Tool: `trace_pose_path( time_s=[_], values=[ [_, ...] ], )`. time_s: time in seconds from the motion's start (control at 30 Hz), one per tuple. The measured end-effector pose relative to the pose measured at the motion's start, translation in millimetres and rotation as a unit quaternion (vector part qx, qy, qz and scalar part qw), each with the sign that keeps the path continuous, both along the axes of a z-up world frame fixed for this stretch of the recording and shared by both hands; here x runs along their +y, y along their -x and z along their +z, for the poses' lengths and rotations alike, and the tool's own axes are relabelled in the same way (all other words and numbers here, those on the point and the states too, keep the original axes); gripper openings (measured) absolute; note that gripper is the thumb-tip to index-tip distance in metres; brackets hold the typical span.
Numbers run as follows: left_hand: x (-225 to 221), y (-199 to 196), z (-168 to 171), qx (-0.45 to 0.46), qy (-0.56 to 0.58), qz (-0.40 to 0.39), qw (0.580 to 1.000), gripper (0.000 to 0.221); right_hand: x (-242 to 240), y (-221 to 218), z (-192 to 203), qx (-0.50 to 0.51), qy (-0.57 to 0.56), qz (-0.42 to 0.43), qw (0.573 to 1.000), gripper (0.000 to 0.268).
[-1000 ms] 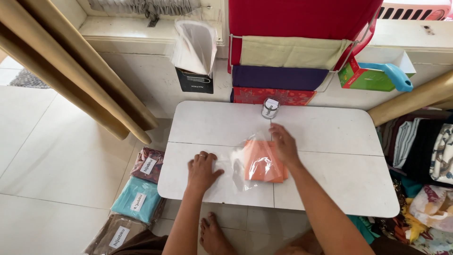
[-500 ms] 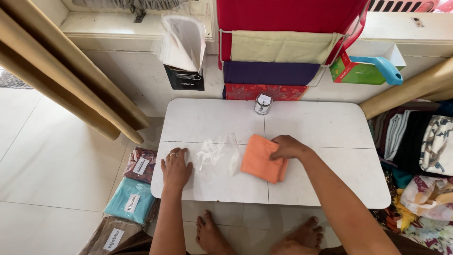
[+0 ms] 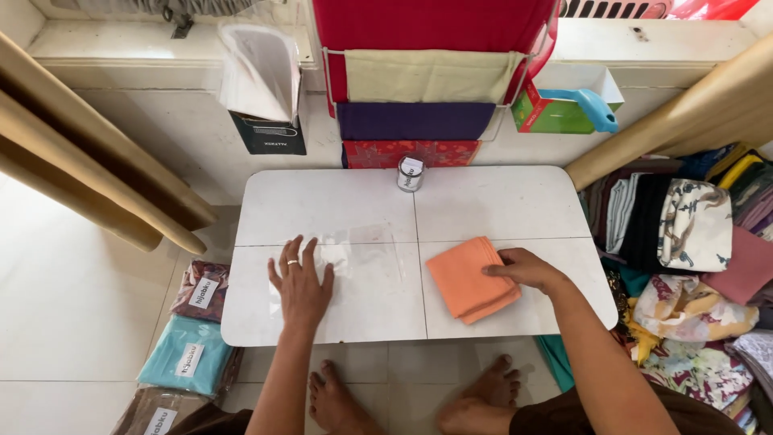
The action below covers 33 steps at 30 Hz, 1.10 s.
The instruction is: Folding a hijab, cleaning it with a lint roller, and placing it into a plastic bag for shipping.
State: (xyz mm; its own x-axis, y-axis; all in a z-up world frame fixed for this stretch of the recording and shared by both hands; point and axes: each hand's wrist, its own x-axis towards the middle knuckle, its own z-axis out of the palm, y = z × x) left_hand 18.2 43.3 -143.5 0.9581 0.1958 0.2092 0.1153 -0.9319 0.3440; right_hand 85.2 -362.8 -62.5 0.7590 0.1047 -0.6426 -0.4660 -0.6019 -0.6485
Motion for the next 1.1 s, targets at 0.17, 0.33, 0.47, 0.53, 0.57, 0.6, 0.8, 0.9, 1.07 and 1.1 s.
trace_pose_path(
  time_s=[0.17, 0.33, 0.47, 0.53, 0.57, 0.6, 0.8, 0.9, 1.07, 1.1],
  values=[
    [-66.3, 7.7, -6.7, -0.188, 0.119, -0.082, 0.971, 0.063, -1.8, 7.5, -9.0, 0.015, -0.121, -0.031, 0.992, 0.066],
    [-129.1, 30.3, 11.4, 0.031, 0.716, -0.106, 0.69, 0.135, 11.5, 20.1, -0.1, -0.052, -0.3, -0.044, 0.951, 0.061],
    [-136.3, 31.8, -3.0, 0.067, 0.829, -0.222, 0.509, 0.116, 43.1, 40.7, 30.6, -0.081, -0.374, -0.055, 0.922, 0.061],
    [-129.3, 29.4, 5.1, 0.1, 0.818, -0.246, 0.51, 0.107, 48.7, 45.1, 24.9, -0.081, -0.393, -0.073, 0.913, 0.056],
    [-124.7, 28.6, 12.1, 0.101, 0.818, -0.246, 0.51, 0.107, 49.1, 46.9, 22.3, -0.082, -0.394, -0.075, 0.912, 0.056],
    [-119.9, 26.1, 19.4, 0.125, 0.809, -0.264, 0.51, 0.1, 49.9, 46.5, 20.2, -0.079, -0.388, -0.085, 0.914, 0.051],
    [-99.5, 28.9, 57.7, 0.124, 0.714, -0.3, 0.62, 0.079, 61.5, 55.0, 27.2, -0.063, -0.374, -0.07, 0.923, 0.058],
    [-89.5, 26.7, 53.7, 0.116, 0.703, -0.303, 0.633, 0.069, 72.0, 63.0, 41.7, -0.057, -0.362, -0.057, 0.929, 0.064],
    [-80.7, 32.7, 91.3, 0.136, 0.694, -0.318, 0.632, 0.047, 73.1, 61.8, 34.4, -0.064, -0.361, -0.065, 0.928, 0.071],
    [-80.7, 33.8, 103.9, 0.133, 0.702, -0.311, 0.626, 0.047, 72.3, 59.0, 30.8, -0.088, -0.383, -0.053, 0.918, 0.062]
  ],
)
